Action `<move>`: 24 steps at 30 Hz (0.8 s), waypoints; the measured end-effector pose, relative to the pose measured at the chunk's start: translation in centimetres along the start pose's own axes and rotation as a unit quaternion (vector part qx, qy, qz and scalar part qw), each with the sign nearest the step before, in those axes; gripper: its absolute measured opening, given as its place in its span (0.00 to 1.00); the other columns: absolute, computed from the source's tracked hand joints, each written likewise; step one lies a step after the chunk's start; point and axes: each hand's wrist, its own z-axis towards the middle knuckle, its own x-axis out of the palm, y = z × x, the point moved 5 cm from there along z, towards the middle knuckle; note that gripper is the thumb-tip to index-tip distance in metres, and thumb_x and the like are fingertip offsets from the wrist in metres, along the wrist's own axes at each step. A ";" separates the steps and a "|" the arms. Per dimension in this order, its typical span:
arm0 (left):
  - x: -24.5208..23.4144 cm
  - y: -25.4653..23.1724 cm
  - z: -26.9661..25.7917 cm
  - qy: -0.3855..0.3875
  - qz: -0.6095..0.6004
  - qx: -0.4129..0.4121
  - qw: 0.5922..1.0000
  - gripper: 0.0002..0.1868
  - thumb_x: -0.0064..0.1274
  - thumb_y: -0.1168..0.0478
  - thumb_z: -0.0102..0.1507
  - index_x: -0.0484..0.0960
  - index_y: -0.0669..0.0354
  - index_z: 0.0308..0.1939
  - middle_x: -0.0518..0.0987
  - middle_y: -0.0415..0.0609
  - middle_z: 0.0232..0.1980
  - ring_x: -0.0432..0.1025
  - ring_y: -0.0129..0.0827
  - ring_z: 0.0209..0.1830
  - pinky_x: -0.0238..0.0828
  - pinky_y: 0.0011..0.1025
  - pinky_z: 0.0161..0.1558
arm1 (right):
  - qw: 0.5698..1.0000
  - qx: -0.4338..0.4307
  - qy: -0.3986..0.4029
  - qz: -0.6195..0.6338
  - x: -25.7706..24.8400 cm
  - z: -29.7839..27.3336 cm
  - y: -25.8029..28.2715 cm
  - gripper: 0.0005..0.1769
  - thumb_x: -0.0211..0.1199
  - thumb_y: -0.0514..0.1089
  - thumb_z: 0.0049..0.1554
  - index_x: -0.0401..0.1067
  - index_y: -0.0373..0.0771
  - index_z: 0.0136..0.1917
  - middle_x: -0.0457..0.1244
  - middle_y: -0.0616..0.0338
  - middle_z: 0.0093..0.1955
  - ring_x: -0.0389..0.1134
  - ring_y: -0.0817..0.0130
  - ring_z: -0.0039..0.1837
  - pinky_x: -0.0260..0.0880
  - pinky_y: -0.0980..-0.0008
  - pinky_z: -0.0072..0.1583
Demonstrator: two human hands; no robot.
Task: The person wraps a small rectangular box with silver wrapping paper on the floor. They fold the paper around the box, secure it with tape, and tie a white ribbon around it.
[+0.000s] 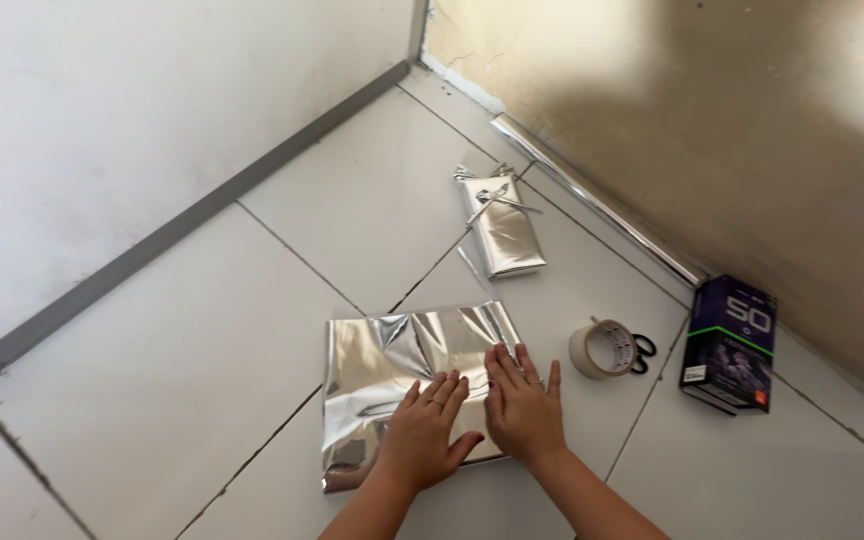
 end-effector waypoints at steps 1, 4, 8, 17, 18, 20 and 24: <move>0.0 -0.1 0.1 -0.003 0.003 0.002 1.000 0.39 0.50 0.40 0.65 0.67 0.64 0.71 0.66 0.59 0.75 0.57 0.49 0.77 0.49 0.51 0.71 | 1.000 -0.004 -0.004 -0.008 0.0 0.1 0.0 0.30 0.45 0.50 0.61 0.60 0.51 0.76 0.56 0.64 0.78 0.46 0.59 0.82 0.30 0.34 0.76; 0.1 -0.2 0.2 -0.009 0.011 0.003 1.000 0.39 0.50 0.40 0.65 0.67 0.65 0.70 0.66 0.59 0.74 0.57 0.49 0.76 0.49 0.51 0.71 | 1.000 -0.004 -0.005 -0.026 -0.1 1.0 -0.7 0.30 0.46 0.51 0.60 0.60 0.51 0.76 0.56 0.66 0.77 0.46 0.59 0.81 0.29 0.34 0.76; 0.0 -0.3 0.1 -0.001 0.017 0.005 1.000 0.38 0.49 0.40 0.66 0.67 0.66 0.70 0.66 0.59 0.74 0.57 0.49 0.77 0.49 0.51 0.71 | 0.998 0.004 0.010 -0.054 0.1 3.0 -1.8 0.31 0.46 0.51 0.60 0.59 0.52 0.77 0.54 0.70 0.79 0.45 0.59 0.82 0.27 0.34 0.77; -0.3 -0.3 0.2 -0.004 0.020 0.014 1.000 0.39 0.49 0.40 0.66 0.66 0.66 0.71 0.66 0.60 0.74 0.56 0.49 0.77 0.49 0.52 0.70 | 0.939 0.188 -0.024 0.287 0.0 4.3 -4.9 0.37 0.61 0.37 0.52 0.62 0.47 0.75 0.61 0.51 0.66 0.71 0.59 0.54 0.75 0.60 0.58; -0.3 -0.3 0.2 -0.006 0.023 0.017 1.000 0.39 0.49 0.40 0.66 0.65 0.67 0.71 0.65 0.60 0.74 0.56 0.49 0.76 0.49 0.52 0.70 | 0.915 0.219 -0.036 0.338 0.3 4.3 -5.4 0.38 0.64 0.37 0.51 0.61 0.45 0.74 0.63 0.52 0.61 0.71 0.62 0.52 0.75 0.63 0.55; -0.2 -0.3 0.3 0.008 0.011 0.001 1.000 0.39 0.49 0.40 0.66 0.65 0.66 0.71 0.66 0.59 0.74 0.56 0.48 0.77 0.49 0.52 0.71 | 0.854 0.280 -0.060 0.433 1.2 4.3 -6.5 0.40 0.69 0.37 0.51 0.59 0.40 0.74 0.68 0.53 0.51 0.71 0.67 0.46 0.75 0.68 0.49; -0.2 -0.3 0.3 0.023 0.012 -0.006 1.000 0.39 0.49 0.40 0.66 0.65 0.65 0.71 0.65 0.59 0.75 0.55 0.48 0.77 0.49 0.52 0.71 | 0.848 0.308 0.014 0.431 3.1 4.6 -8.0 0.33 0.74 0.37 0.47 0.72 0.37 0.67 0.68 0.56 0.49 0.67 0.67 0.44 0.73 0.66 0.45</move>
